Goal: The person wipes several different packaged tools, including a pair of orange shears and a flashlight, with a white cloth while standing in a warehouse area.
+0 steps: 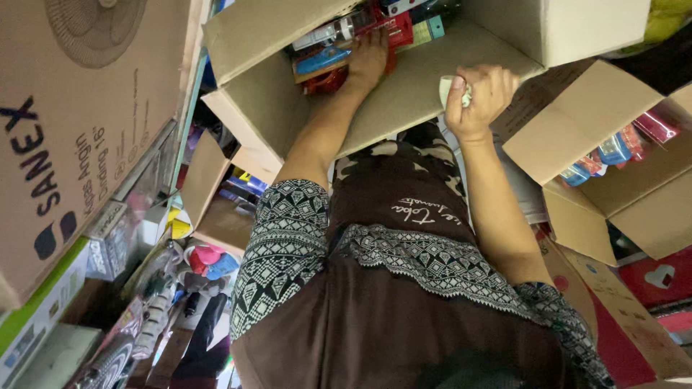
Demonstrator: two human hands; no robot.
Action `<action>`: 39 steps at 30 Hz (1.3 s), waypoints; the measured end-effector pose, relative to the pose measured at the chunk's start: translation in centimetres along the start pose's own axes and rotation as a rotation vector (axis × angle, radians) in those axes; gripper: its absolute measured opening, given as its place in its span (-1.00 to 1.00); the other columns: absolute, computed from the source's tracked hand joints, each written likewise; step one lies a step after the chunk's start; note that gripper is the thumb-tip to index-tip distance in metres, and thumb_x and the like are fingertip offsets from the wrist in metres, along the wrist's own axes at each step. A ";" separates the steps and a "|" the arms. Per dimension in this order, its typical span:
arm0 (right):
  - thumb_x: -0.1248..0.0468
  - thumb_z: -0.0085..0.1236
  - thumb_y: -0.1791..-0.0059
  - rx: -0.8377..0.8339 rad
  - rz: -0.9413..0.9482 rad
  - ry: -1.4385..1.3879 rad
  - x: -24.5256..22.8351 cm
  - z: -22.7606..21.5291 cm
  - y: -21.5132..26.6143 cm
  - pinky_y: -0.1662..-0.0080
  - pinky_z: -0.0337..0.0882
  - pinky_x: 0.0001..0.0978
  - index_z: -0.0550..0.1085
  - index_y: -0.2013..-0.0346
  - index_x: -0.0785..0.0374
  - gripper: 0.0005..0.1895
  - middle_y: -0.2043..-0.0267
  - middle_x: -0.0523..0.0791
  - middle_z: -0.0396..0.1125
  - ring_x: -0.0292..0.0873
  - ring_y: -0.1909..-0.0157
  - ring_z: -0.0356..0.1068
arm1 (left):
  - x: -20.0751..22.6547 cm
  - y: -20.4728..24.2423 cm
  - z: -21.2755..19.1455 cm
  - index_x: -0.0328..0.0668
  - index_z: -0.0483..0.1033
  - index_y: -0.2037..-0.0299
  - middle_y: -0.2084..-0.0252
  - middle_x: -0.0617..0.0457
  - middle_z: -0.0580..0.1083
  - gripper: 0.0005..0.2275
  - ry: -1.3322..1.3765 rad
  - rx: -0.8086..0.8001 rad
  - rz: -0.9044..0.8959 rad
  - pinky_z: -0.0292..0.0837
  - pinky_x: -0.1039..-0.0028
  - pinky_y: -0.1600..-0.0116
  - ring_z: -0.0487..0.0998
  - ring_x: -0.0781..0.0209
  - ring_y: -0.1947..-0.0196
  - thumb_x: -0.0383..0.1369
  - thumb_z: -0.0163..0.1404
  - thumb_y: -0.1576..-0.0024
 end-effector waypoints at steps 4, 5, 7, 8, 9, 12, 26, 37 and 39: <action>0.30 0.16 -0.04 0.006 -0.019 0.005 -0.3 -0.3 -0.4 0.05 0.19 -0.12 0.51 0.22 0.21 -0.94 0.24 -0.03 0.35 0.02 0.17 0.31 | 0.3 -0.4 0.2 -0.25 0.41 -0.18 -0.09 -0.13 0.44 -0.65 -0.012 0.169 -0.009 0.43 -0.01 -0.06 0.50 -0.13 -0.02 -0.41 -0.07 -0.18; 0.30 0.16 -0.04 0.010 -0.013 0.003 -0.5 -0.2 -0.5 0.06 0.18 -0.12 0.51 0.22 0.21 -0.94 0.24 -0.02 0.35 0.03 0.17 0.31 | 0.3 -0.4 0.1 -0.23 0.43 -0.15 -0.03 -0.14 0.45 -0.65 -0.050 0.210 0.022 0.44 0.00 -0.01 0.51 -0.13 0.03 -0.41 -0.08 -0.14; 0.30 0.17 -0.04 0.017 -0.010 0.000 -0.6 -0.2 -0.7 0.07 0.18 -0.12 0.50 0.22 0.22 -0.94 0.24 -0.02 0.35 0.03 0.19 0.30 | 0.4 -0.1 -0.4 -0.20 0.46 -0.09 0.03 -0.12 0.46 -0.69 -0.099 0.244 0.077 0.44 -0.02 0.00 0.52 -0.11 0.07 -0.41 -0.08 -0.13; 0.30 0.17 -0.04 0.019 -0.014 0.000 -0.6 -0.3 -0.7 0.08 0.17 -0.12 0.50 0.23 0.22 -0.94 0.25 -0.02 0.34 0.03 0.19 0.30 | 0.5 0.2 -0.8 -0.19 0.46 -0.06 0.04 -0.10 0.46 -0.72 -0.108 0.238 0.101 0.43 -0.06 -0.04 0.52 -0.09 0.07 -0.41 -0.07 -0.15; 0.30 0.16 -0.05 0.024 -0.020 -0.001 -0.6 -0.2 -0.9 0.09 0.17 -0.12 0.50 0.23 0.23 -0.94 0.25 -0.02 0.34 0.03 0.20 0.29 | 0.5 0.4 -1.3 -0.18 0.47 -0.03 0.04 -0.08 0.46 -0.76 -0.118 0.235 0.123 0.42 -0.10 -0.09 0.52 -0.07 0.06 -0.42 -0.07 -0.17; 0.30 0.14 -0.09 0.012 -0.025 -0.008 -0.8 -0.3 -0.8 0.04 0.20 -0.10 0.49 0.20 0.24 -0.93 0.21 -0.03 0.36 0.03 0.16 0.32 | 0.8 2.0 -4.9 -0.18 0.47 0.03 0.07 -0.08 0.45 -0.81 -0.095 0.296 0.166 0.41 -0.08 -0.08 0.52 -0.06 0.09 -0.41 -0.06 -0.17; 0.35 0.12 -0.09 0.006 0.219 -0.541 -4.1 -3.2 -3.0 -0.17 0.37 -0.25 0.48 -0.11 0.36 -0.70 -0.02 0.00 0.36 -0.04 -0.10 0.37 | 2.2 16.3 -28.8 -0.22 0.39 -0.31 -0.08 -0.13 0.49 -0.67 1.022 0.801 0.395 0.46 0.41 -0.19 0.54 0.08 -0.05 -0.45 0.01 -0.33; 0.25 0.27 -0.07 -0.187 0.004 -0.319 -13.7 -10.9 -4.0 0.03 0.45 -0.17 0.51 -0.02 0.27 -0.74 0.12 0.04 0.43 0.07 0.10 0.48 | 8.4 18.1 -37.7 -0.41 0.25 -0.42 -0.16 -0.13 0.48 -0.58 1.851 0.693 0.701 0.46 0.48 -0.21 0.51 0.25 -0.10 -0.46 0.02 -0.39; 0.22 0.32 -0.04 -0.141 0.064 -0.145 -13.5 -11.9 -3.6 0.12 0.42 -0.12 0.55 0.10 0.24 -0.79 0.28 0.04 0.43 0.10 0.21 0.45 | 10.5 18.6 -39.1 -0.32 0.04 -0.53 -0.27 -0.17 0.38 -0.44 1.880 0.818 0.678 0.44 0.43 -0.26 0.48 0.19 -0.18 -0.44 0.01 -0.37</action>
Point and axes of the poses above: each hand's wrist, its own y-axis away from the middle knuckle, its own z-axis out of the palm, x = y × z, the point moved 1 cm from there along -y, towards the middle knuckle
